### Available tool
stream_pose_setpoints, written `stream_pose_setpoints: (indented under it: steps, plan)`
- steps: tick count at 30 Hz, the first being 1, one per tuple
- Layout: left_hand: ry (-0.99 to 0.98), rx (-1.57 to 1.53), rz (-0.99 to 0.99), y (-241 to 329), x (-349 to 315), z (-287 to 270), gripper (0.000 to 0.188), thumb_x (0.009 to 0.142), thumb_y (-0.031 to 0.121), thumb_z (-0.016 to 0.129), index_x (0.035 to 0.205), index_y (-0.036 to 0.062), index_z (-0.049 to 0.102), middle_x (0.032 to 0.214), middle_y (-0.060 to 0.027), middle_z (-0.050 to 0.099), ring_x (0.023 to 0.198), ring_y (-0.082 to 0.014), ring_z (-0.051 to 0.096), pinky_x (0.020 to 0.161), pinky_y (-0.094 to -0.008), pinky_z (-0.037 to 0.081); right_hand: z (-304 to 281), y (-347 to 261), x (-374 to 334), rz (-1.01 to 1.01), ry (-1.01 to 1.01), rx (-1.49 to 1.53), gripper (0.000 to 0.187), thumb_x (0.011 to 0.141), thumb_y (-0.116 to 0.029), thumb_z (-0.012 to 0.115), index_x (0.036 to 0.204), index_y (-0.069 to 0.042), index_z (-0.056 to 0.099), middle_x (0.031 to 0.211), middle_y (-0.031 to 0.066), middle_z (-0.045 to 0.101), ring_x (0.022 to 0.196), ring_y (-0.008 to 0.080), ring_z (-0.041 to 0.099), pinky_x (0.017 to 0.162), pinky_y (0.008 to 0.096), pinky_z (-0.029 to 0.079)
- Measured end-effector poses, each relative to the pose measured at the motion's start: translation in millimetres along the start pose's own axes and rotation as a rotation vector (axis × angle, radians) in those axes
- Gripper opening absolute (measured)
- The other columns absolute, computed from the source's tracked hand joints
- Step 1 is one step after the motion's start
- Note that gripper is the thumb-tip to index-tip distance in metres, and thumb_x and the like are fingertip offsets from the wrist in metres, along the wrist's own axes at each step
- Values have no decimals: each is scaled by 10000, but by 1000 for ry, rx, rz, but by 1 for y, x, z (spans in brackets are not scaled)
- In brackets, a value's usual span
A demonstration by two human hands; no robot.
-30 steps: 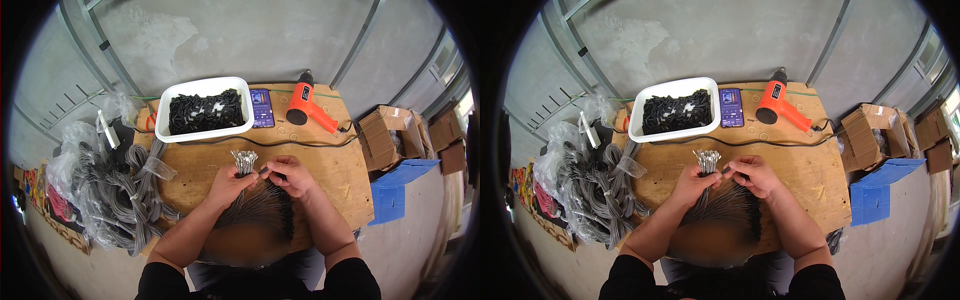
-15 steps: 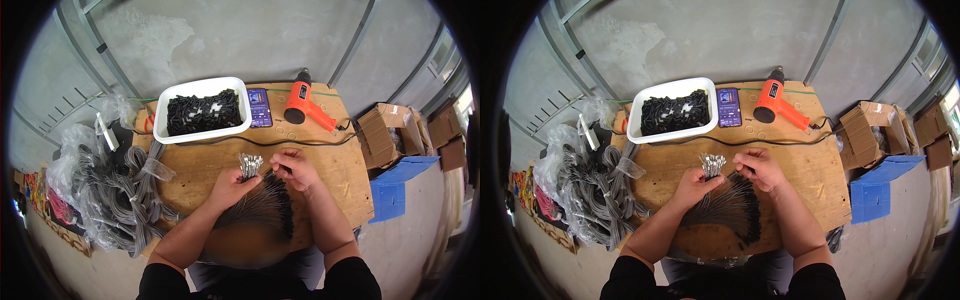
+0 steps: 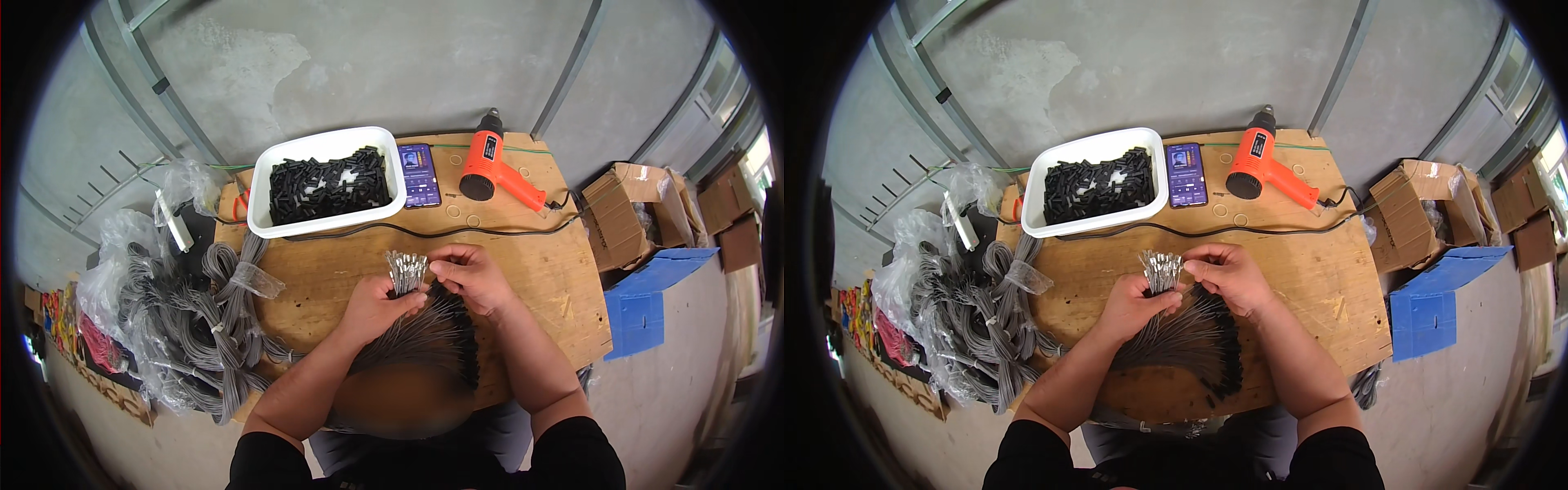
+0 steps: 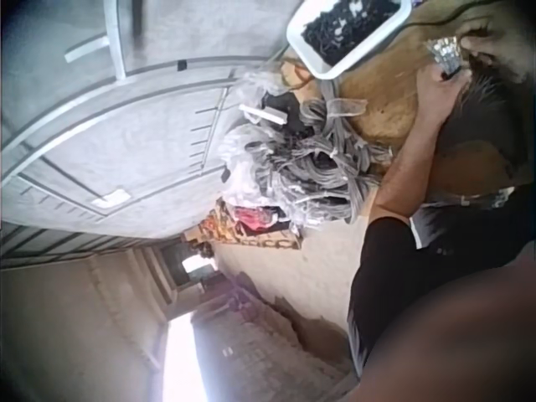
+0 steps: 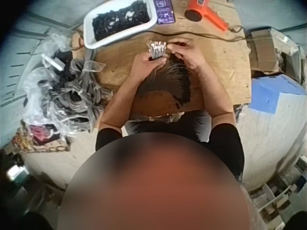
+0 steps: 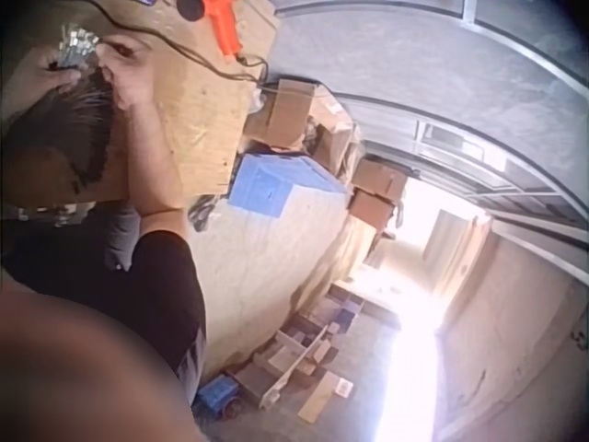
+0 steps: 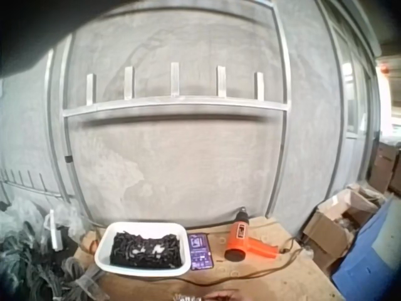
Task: Manually sliding heat shrink tubing onto wire terminals at a workbench.
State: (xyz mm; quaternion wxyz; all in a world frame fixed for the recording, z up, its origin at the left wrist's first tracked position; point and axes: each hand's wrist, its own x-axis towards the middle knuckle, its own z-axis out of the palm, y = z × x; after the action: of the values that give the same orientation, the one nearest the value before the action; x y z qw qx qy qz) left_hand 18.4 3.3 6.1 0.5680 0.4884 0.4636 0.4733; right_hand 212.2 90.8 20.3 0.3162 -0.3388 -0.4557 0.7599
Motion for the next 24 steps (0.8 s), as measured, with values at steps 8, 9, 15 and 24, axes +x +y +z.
stream_pose_setpoints:
  steps: [8,9,15,24]
  plan:
    - [-14,-86,-68,2,-1,0,173,904,66,702,1036,-45,698,791,-32,681,671,-76,605,618,-227,505,3,3,-2,-176,20,-34,111,887,-22,702,989,11,671,767,2,621,556,36,453,495,193,351]
    - [2,-133,-81,1,-1,-1,171,905,62,700,1040,-44,695,800,-36,680,673,-78,603,618,-227,503,3,3,-2,-196,15,-45,97,884,-18,704,968,11,665,759,0,616,553,35,454,494,193,351]
    - [90,-283,-120,-2,1,-3,166,917,47,683,1052,-49,674,830,-47,666,690,-98,602,615,-236,493,4,-2,-4,-112,-10,-65,75,873,-11,703,911,-10,638,726,-10,582,560,39,470,507,196,372]
    - [103,-263,-27,-7,4,-3,103,914,39,684,978,-40,668,784,-36,641,655,-102,581,585,-238,469,5,4,-3,-87,-51,-139,88,867,-12,710,910,-3,633,713,-18,559,562,43,461,502,200,357]
